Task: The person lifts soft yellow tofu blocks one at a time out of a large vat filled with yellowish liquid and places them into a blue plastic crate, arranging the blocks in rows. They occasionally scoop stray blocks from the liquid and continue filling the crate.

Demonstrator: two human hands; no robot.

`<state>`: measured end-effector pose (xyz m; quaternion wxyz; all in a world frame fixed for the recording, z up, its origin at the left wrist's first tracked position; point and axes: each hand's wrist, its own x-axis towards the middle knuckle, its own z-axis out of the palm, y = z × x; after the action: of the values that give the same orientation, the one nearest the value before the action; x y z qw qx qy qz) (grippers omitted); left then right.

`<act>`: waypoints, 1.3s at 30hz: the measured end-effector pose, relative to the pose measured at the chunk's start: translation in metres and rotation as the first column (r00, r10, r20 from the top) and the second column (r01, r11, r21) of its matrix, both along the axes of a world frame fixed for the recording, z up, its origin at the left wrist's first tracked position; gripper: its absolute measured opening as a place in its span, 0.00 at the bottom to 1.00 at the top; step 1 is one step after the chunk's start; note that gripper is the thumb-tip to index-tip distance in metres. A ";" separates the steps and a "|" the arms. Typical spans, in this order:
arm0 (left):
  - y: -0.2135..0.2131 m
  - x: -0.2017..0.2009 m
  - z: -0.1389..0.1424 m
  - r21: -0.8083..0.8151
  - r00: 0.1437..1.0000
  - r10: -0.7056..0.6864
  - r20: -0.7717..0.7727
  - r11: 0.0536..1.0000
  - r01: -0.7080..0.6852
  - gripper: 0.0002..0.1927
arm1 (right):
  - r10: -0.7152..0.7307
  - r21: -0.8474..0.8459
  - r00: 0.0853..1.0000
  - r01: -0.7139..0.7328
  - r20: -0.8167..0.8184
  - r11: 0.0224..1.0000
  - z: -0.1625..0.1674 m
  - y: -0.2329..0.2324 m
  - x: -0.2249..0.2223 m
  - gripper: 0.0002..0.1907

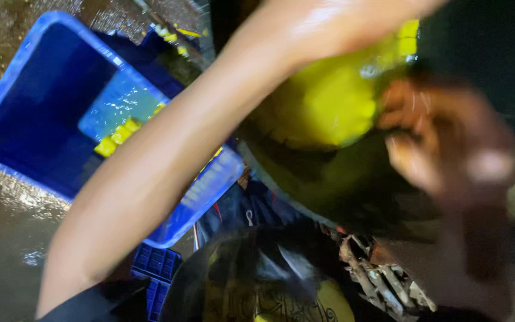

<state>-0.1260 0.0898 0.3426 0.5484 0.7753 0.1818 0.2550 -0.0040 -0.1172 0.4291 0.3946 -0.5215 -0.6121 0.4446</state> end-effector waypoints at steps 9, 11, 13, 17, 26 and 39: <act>-0.060 0.078 -0.230 0.438 0.545 0.165 -0.822 0.796 0.419 0.05 | -0.002 -0.497 0.881 0.268 0.473 0.825 -0.337 -0.006 0.102 0.22; -0.075 0.065 -0.277 0.469 0.493 0.242 -0.836 0.782 0.411 0.09 | -0.390 -0.733 0.912 0.352 0.127 0.583 -0.377 -0.012 0.077 0.22; -0.082 0.065 -0.302 0.347 0.416 0.137 -0.899 0.801 0.488 0.14 | -0.489 -0.771 0.872 0.326 0.021 0.547 -0.387 -0.015 0.052 0.21; -0.083 0.075 -0.321 0.415 0.553 0.131 -0.823 0.803 0.428 0.25 | -0.543 -0.827 0.835 0.244 -0.087 0.507 -0.395 -0.029 0.030 0.18; -0.042 0.038 -0.320 -0.289 0.566 -0.297 -0.769 0.951 0.106 0.28 | -0.460 -0.890 0.877 0.091 -0.142 0.447 -0.404 0.026 0.156 0.13; 0.024 0.154 -0.286 0.351 0.624 0.485 -0.613 0.874 -0.335 0.18 | -0.319 -0.414 0.600 0.767 0.734 0.491 -0.434 0.200 0.159 0.29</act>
<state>0.0276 0.1137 0.0570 0.2867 0.8021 0.5166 0.0869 0.1546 0.0824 -0.0048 0.0903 -0.9085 -0.2711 0.3049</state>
